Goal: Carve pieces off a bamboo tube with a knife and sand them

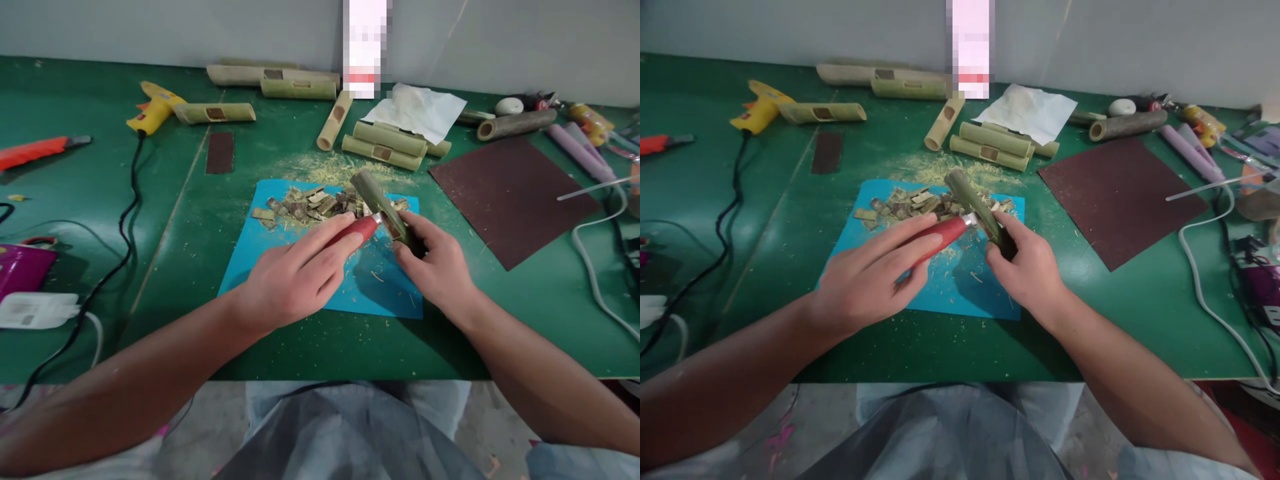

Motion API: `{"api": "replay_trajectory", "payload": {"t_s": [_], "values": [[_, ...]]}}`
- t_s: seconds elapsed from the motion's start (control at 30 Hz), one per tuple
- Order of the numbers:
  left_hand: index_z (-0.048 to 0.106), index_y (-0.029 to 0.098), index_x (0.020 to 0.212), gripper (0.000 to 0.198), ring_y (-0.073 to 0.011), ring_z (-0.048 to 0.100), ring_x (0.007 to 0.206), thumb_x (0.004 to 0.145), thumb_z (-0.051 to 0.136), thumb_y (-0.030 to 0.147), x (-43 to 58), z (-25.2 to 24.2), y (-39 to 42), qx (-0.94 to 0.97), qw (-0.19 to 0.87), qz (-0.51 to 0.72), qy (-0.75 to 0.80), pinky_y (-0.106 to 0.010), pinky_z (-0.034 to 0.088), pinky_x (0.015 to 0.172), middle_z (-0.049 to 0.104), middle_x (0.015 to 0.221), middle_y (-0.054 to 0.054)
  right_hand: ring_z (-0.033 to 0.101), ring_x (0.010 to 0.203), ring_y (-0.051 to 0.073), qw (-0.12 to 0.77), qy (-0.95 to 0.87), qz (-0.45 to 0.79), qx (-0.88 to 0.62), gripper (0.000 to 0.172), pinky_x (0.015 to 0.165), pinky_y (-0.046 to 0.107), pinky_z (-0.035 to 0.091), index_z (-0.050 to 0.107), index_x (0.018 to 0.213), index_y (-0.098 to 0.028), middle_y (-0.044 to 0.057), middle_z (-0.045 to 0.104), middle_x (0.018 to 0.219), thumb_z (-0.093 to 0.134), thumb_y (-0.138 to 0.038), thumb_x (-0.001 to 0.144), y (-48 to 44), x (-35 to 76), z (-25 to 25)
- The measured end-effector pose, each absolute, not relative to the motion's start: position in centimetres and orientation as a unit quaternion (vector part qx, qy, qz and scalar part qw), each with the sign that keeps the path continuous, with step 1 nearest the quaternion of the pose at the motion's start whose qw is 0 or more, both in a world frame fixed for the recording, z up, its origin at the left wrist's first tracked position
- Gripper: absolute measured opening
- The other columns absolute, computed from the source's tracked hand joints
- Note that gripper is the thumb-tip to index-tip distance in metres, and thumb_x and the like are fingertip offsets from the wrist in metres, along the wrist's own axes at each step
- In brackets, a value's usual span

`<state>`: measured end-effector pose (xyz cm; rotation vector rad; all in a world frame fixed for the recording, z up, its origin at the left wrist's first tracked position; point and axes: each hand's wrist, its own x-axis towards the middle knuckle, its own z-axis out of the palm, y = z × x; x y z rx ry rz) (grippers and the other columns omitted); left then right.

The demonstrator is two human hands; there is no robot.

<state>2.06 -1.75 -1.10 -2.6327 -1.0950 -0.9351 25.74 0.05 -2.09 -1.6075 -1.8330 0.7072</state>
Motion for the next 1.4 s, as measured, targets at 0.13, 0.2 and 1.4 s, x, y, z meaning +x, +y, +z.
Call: {"api": "replay_trajectory", "payload": {"t_s": [0.13,0.2,1.4], "values": [[0.057,0.018,0.134,0.042,-0.0186,0.073,0.106,0.093,0.058,0.010,2.4,-0.5,-2.1,-0.889,0.124,-0.286,-0.336,-0.026,0.063,0.088,0.068,0.131,-0.008,0.067,0.088,0.022,0.293,-0.686,0.277,-0.606,0.051,0.072,0.033,0.052,0.063,0.133,-0.021,0.005,0.074,0.107,0.057,-0.028,0.083,0.1,25.7,-1.9],[0.059,0.016,0.130,0.037,-0.0176,0.072,0.108,0.094,0.057,0.010,2.6,-0.4,-2.3,-0.899,0.093,-0.276,-0.326,-0.027,0.062,0.091,0.068,0.131,-0.008,0.067,0.088,0.022,0.291,-0.684,0.287,-0.604,0.049,0.071,0.033,0.051,0.064,0.130,-0.019,0.005,0.074,0.105,0.056,-0.027,0.082,0.2,25.6,-1.8],[0.056,0.020,0.132,0.037,-0.0190,0.068,0.116,0.098,0.049,0.011,3.3,-0.6,-3.0,-0.900,-0.024,-0.282,-0.333,-0.029,0.059,0.099,0.063,0.137,-0.009,0.070,0.097,0.027,0.263,-0.710,0.255,-0.602,0.046,0.078,0.038,0.055,0.063,0.132,-0.022,0.007,0.075,0.109,0.055,-0.029,0.087,0.2,25.9,-1.8]]}}
